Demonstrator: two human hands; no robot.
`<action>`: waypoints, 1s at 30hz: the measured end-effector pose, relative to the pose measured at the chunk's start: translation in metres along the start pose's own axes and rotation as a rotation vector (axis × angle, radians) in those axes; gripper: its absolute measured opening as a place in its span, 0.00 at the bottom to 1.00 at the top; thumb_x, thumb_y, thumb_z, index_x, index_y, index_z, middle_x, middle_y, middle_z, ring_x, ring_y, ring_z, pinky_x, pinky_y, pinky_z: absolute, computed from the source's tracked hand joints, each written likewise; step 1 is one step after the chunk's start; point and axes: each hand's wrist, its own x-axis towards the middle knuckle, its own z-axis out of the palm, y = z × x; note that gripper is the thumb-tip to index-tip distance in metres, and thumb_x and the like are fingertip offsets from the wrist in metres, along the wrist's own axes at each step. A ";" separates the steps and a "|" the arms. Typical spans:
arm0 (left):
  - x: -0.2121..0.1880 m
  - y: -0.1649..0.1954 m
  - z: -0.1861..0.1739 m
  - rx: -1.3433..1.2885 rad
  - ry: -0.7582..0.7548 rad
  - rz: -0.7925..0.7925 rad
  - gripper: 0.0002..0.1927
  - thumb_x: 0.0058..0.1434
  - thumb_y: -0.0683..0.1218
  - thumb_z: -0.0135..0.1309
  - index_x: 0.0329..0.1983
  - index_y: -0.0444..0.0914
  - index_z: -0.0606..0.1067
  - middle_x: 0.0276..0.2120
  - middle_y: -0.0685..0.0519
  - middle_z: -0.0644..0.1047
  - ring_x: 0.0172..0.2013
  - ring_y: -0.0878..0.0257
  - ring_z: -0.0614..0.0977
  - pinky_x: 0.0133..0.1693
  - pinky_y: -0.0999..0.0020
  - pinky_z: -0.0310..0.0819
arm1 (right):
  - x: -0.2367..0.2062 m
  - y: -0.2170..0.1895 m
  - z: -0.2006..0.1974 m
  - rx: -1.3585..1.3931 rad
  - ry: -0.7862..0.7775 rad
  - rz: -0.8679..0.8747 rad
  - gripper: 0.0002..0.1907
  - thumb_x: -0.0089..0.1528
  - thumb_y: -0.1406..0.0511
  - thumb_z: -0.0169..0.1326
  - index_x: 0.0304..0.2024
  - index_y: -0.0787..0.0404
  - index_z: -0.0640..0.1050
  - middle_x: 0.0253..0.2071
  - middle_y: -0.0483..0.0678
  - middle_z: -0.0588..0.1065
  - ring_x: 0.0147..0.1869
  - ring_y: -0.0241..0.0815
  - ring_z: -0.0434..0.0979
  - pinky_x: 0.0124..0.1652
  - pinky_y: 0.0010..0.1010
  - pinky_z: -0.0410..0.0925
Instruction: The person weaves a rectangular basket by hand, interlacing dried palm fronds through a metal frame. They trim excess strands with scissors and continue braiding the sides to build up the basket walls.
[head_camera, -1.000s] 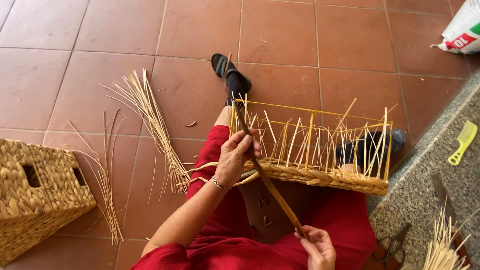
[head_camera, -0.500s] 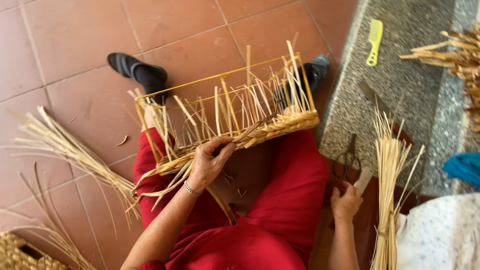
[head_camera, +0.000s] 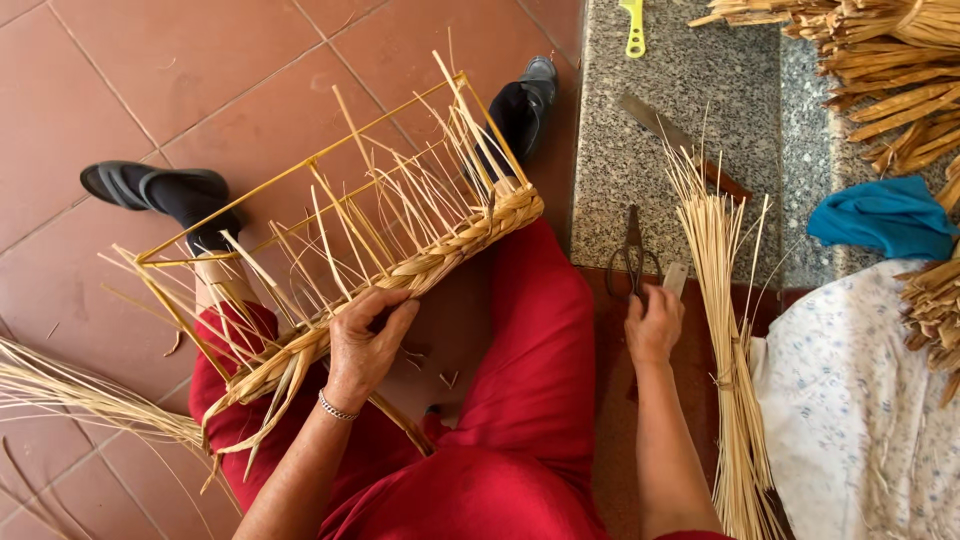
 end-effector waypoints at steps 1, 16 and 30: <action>0.000 0.002 0.000 0.008 -0.007 -0.017 0.08 0.61 0.41 0.63 0.42 0.35 0.82 0.31 0.54 0.81 0.32 0.69 0.81 0.36 0.74 0.76 | 0.009 -0.002 0.004 0.008 -0.029 0.001 0.16 0.61 0.66 0.64 0.51 0.62 0.79 0.53 0.55 0.76 0.59 0.61 0.73 0.57 0.49 0.68; 0.018 -0.008 -0.028 -0.150 0.143 0.006 0.06 0.64 0.41 0.60 0.41 0.34 0.81 0.31 0.54 0.80 0.31 0.70 0.79 0.32 0.74 0.74 | 0.072 -0.012 0.033 0.464 -0.587 0.642 0.31 0.50 0.70 0.62 0.57 0.63 0.71 0.37 0.51 0.77 0.36 0.50 0.79 0.31 0.42 0.71; 0.008 -0.019 -0.109 -0.139 0.493 -0.014 0.04 0.63 0.40 0.60 0.38 0.33 0.81 0.26 0.55 0.77 0.27 0.72 0.75 0.29 0.74 0.69 | 0.069 -0.266 -0.013 1.106 -1.353 -0.177 0.53 0.60 0.38 0.57 0.75 0.66 0.64 0.41 0.45 0.68 0.30 0.38 0.59 0.26 0.31 0.56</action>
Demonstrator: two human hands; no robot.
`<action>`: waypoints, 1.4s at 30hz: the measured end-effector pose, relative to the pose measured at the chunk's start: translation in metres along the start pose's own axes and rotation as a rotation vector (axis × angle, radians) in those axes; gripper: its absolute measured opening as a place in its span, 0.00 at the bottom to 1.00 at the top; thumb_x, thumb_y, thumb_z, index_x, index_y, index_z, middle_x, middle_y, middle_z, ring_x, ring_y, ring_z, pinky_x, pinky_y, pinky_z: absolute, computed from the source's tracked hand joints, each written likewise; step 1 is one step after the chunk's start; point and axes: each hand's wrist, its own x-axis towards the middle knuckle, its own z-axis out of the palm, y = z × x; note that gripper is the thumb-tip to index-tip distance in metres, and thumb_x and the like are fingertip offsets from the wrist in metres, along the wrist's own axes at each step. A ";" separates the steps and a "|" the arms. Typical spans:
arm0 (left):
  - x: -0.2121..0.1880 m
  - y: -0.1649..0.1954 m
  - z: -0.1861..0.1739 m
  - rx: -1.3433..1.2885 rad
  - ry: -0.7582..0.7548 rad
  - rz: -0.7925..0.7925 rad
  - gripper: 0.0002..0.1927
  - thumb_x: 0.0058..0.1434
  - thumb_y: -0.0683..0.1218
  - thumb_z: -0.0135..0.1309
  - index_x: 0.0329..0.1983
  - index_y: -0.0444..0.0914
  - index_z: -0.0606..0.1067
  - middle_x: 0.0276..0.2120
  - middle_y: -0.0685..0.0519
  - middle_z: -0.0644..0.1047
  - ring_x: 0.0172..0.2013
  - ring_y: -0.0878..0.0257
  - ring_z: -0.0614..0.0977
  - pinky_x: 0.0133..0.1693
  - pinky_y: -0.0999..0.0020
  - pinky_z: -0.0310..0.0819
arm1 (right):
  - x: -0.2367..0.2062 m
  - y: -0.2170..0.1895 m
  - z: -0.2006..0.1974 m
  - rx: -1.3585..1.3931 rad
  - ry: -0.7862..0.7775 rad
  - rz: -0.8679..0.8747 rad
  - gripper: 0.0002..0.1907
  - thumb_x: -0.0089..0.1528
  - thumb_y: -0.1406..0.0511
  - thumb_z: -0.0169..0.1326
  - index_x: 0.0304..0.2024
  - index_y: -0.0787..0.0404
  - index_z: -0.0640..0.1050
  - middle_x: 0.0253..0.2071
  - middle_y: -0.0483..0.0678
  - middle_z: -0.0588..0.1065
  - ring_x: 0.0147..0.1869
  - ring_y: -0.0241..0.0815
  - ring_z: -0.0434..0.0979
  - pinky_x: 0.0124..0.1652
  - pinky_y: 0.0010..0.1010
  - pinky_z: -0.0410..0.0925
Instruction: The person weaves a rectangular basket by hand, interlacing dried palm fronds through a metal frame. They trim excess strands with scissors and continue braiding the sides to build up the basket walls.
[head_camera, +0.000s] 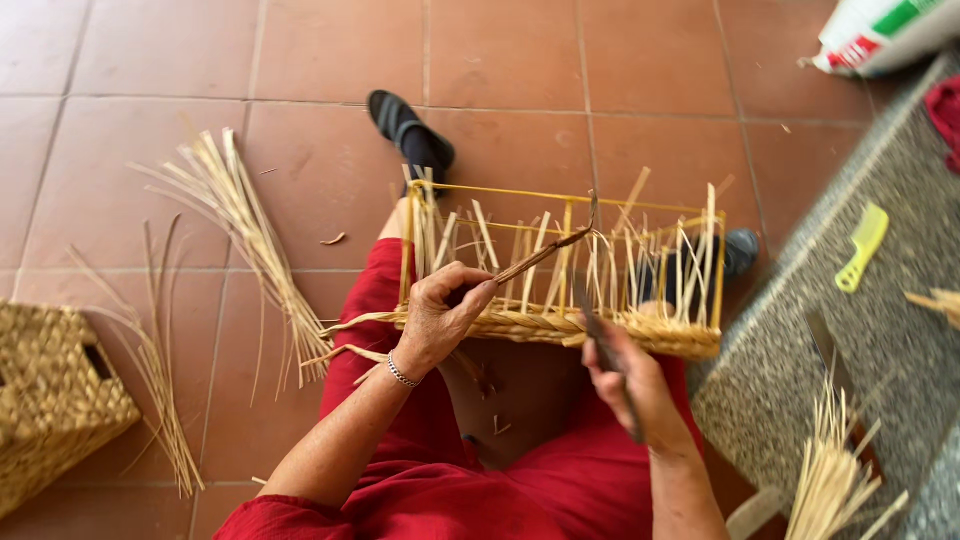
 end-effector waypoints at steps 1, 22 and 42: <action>0.001 0.003 -0.011 0.023 0.034 0.037 0.04 0.62 0.39 0.60 0.37 0.33 0.81 0.26 0.55 0.78 0.27 0.72 0.76 0.30 0.74 0.70 | 0.019 -0.012 0.015 -0.151 -0.053 -0.155 0.52 0.62 0.37 0.53 0.74 0.67 0.63 0.41 0.44 0.68 0.33 0.36 0.63 0.30 0.29 0.60; -0.005 -0.064 -0.201 -0.230 0.477 -0.242 0.08 0.67 0.44 0.58 0.39 0.33 0.81 0.26 0.64 0.73 0.28 0.78 0.69 0.28 0.80 0.63 | 0.223 -0.096 0.212 -0.079 -0.136 -0.106 0.38 0.64 0.42 0.48 0.53 0.70 0.78 0.18 0.37 0.66 0.17 0.27 0.60 0.16 0.21 0.55; -0.061 -0.145 -0.306 -1.331 1.091 -0.110 0.11 0.77 0.50 0.42 0.48 0.39 0.71 0.29 0.54 0.66 0.26 0.67 0.63 0.28 0.74 0.58 | 0.175 -0.039 0.215 -0.182 -0.208 0.134 0.26 0.61 0.59 0.63 0.57 0.67 0.75 0.39 0.48 0.81 0.33 0.26 0.75 0.31 0.16 0.68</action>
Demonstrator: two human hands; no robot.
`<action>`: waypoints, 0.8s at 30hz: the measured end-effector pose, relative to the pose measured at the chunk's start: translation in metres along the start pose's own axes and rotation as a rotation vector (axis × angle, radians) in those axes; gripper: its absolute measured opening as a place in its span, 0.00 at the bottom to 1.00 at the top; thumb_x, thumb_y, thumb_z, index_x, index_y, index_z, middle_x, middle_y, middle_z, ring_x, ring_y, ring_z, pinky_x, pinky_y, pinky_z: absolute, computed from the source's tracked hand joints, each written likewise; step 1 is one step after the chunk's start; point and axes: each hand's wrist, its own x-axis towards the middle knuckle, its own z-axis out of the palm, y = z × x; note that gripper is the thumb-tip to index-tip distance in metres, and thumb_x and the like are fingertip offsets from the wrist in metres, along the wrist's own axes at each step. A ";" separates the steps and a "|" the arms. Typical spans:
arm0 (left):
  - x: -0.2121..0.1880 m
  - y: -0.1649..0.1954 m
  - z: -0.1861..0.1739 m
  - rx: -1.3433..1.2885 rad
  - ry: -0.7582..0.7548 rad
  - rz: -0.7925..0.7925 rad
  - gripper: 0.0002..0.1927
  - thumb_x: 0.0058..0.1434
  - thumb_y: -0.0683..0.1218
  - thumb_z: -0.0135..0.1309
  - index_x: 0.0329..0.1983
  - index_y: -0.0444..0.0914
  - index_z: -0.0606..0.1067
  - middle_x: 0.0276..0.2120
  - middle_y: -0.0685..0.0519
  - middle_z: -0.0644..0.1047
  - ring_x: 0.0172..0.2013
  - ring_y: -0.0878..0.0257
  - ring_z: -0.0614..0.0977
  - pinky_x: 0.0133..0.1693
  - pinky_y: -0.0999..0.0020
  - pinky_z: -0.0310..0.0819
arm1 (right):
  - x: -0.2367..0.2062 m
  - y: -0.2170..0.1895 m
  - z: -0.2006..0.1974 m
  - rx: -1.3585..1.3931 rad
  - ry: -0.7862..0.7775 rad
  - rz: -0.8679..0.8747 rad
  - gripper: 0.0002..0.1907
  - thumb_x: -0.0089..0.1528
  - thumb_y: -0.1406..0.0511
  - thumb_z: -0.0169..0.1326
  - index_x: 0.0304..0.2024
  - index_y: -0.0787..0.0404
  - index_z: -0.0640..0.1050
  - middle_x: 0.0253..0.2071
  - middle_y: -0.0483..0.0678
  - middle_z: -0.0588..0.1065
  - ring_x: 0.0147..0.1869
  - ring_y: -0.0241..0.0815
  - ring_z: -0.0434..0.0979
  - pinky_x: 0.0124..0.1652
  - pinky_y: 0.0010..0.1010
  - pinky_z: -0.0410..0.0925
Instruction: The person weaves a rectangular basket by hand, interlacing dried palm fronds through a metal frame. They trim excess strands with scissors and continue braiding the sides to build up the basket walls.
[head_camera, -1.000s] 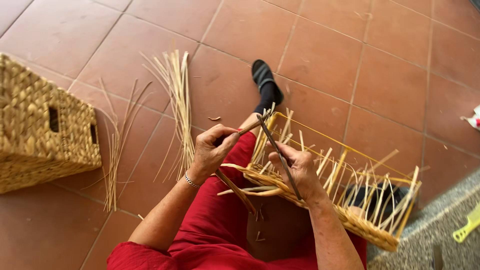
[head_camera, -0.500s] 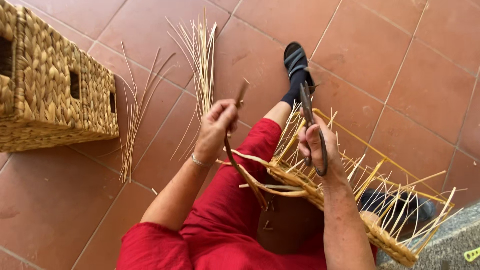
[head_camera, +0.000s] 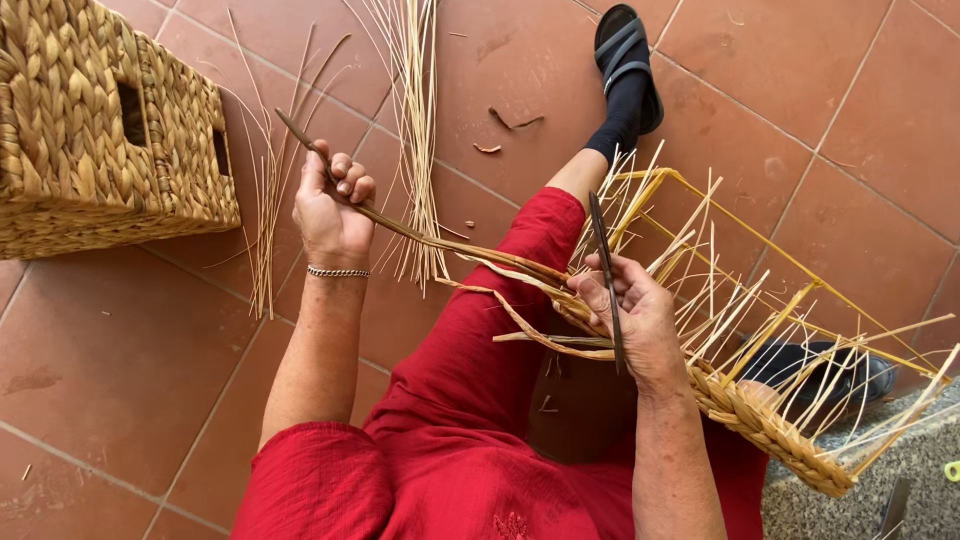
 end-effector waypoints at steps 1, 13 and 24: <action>-0.002 -0.001 -0.003 -0.015 0.010 -0.006 0.11 0.77 0.50 0.42 0.48 0.39 0.71 0.29 0.54 0.66 0.27 0.67 0.63 0.28 0.74 0.58 | -0.002 0.002 0.000 0.025 0.005 -0.016 0.26 0.60 0.61 0.64 0.57 0.67 0.75 0.41 0.48 0.81 0.36 0.26 0.77 0.33 0.16 0.70; -0.012 -0.013 -0.008 -0.106 -0.065 -0.077 0.10 0.77 0.49 0.43 0.48 0.38 0.71 0.29 0.54 0.67 0.26 0.67 0.64 0.28 0.74 0.59 | -0.014 0.007 0.002 0.166 0.205 -0.188 0.19 0.60 0.75 0.61 0.52 0.65 0.74 0.43 0.54 0.81 0.36 0.37 0.82 0.32 0.24 0.74; -0.107 -0.049 0.058 1.707 -0.821 1.070 0.26 0.61 0.43 0.68 0.60 0.45 0.72 0.62 0.55 0.71 0.65 0.54 0.72 0.69 0.52 0.58 | -0.024 0.006 -0.004 0.427 0.225 -0.153 0.15 0.59 0.76 0.61 0.47 0.63 0.74 0.35 0.54 0.79 0.33 0.42 0.82 0.34 0.33 0.78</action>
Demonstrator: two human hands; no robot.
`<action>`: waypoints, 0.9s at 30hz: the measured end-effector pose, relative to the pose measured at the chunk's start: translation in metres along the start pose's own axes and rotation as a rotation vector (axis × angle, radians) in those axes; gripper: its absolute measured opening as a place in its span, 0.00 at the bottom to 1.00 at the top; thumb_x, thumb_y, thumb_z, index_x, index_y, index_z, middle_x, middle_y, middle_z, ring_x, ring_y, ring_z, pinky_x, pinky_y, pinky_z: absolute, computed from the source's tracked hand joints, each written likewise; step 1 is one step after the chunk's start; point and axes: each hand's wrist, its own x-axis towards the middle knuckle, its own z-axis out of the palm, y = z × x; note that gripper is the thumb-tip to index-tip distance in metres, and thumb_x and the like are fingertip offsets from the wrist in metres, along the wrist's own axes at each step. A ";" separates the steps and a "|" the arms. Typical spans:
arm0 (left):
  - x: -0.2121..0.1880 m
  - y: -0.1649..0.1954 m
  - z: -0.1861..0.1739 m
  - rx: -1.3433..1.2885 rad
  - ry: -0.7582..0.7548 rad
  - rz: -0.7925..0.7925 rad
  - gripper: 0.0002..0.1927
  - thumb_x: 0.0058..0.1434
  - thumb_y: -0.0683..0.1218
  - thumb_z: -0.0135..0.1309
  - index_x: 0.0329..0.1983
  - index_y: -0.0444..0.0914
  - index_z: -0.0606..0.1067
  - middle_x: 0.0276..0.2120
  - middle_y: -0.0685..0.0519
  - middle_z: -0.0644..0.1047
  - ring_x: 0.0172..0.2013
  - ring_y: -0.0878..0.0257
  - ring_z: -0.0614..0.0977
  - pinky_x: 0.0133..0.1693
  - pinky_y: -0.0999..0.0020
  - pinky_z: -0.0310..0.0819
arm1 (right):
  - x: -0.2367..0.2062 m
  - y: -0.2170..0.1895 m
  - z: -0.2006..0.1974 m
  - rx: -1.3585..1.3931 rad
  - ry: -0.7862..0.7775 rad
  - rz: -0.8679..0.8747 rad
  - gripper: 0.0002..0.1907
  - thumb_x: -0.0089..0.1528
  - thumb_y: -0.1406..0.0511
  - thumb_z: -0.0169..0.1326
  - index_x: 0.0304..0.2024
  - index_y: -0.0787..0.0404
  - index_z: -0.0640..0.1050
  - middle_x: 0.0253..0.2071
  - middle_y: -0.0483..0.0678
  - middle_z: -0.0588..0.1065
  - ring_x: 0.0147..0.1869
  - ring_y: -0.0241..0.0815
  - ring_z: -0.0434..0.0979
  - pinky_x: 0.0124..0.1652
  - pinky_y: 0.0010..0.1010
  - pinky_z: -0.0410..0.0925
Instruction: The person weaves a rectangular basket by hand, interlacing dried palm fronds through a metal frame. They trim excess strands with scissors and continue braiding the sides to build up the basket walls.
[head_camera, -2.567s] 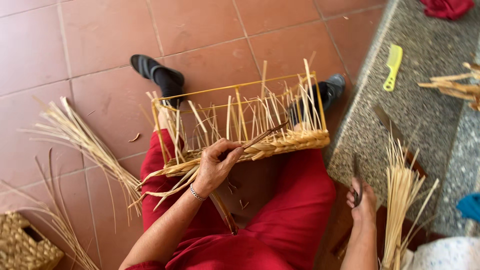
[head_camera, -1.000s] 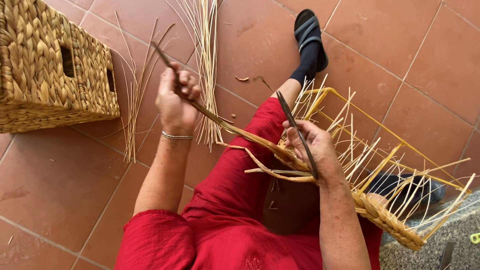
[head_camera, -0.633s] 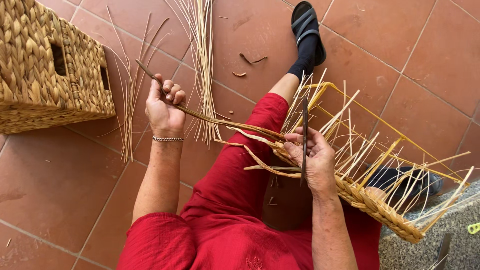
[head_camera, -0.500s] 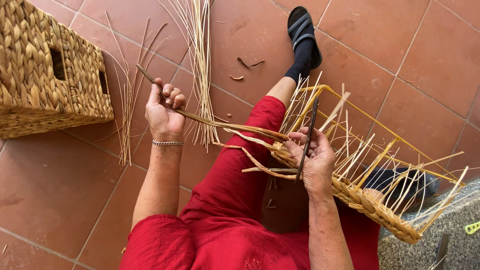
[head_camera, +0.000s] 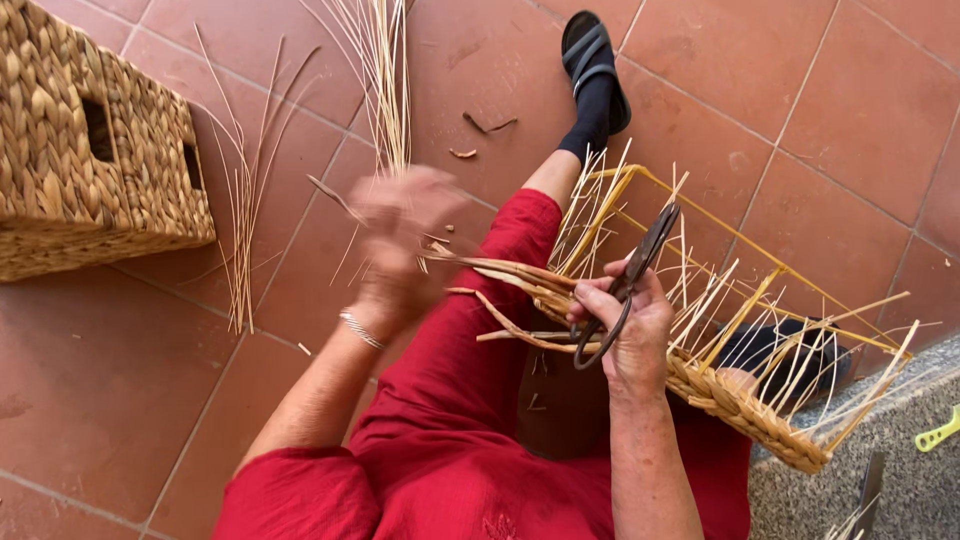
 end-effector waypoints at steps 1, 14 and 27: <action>0.000 0.019 0.010 -0.065 -0.106 0.112 0.27 0.54 0.47 0.68 0.57 0.44 0.73 0.59 0.51 0.72 0.63 0.51 0.72 0.67 0.45 0.56 | -0.001 0.000 0.000 0.042 -0.011 0.018 0.15 0.59 0.76 0.61 0.47 0.64 0.74 0.36 0.54 0.79 0.33 0.42 0.82 0.34 0.34 0.78; -0.022 0.054 0.065 -1.078 -0.654 -0.746 0.07 0.69 0.43 0.55 0.45 0.34 0.76 0.29 0.58 0.78 0.28 0.72 0.78 0.31 0.73 0.76 | -0.015 0.003 -0.007 0.086 -0.070 -0.059 0.18 0.60 0.76 0.61 0.52 0.63 0.74 0.41 0.52 0.79 0.38 0.41 0.82 0.35 0.29 0.77; -0.016 0.015 0.063 -1.127 -1.044 -0.579 0.12 0.66 0.45 0.58 0.49 0.34 0.79 0.36 0.58 0.81 0.39 0.73 0.79 0.43 0.74 0.77 | -0.009 0.012 -0.003 0.143 0.041 -0.104 0.17 0.58 0.79 0.60 0.46 0.62 0.73 0.37 0.47 0.77 0.34 0.40 0.80 0.33 0.31 0.77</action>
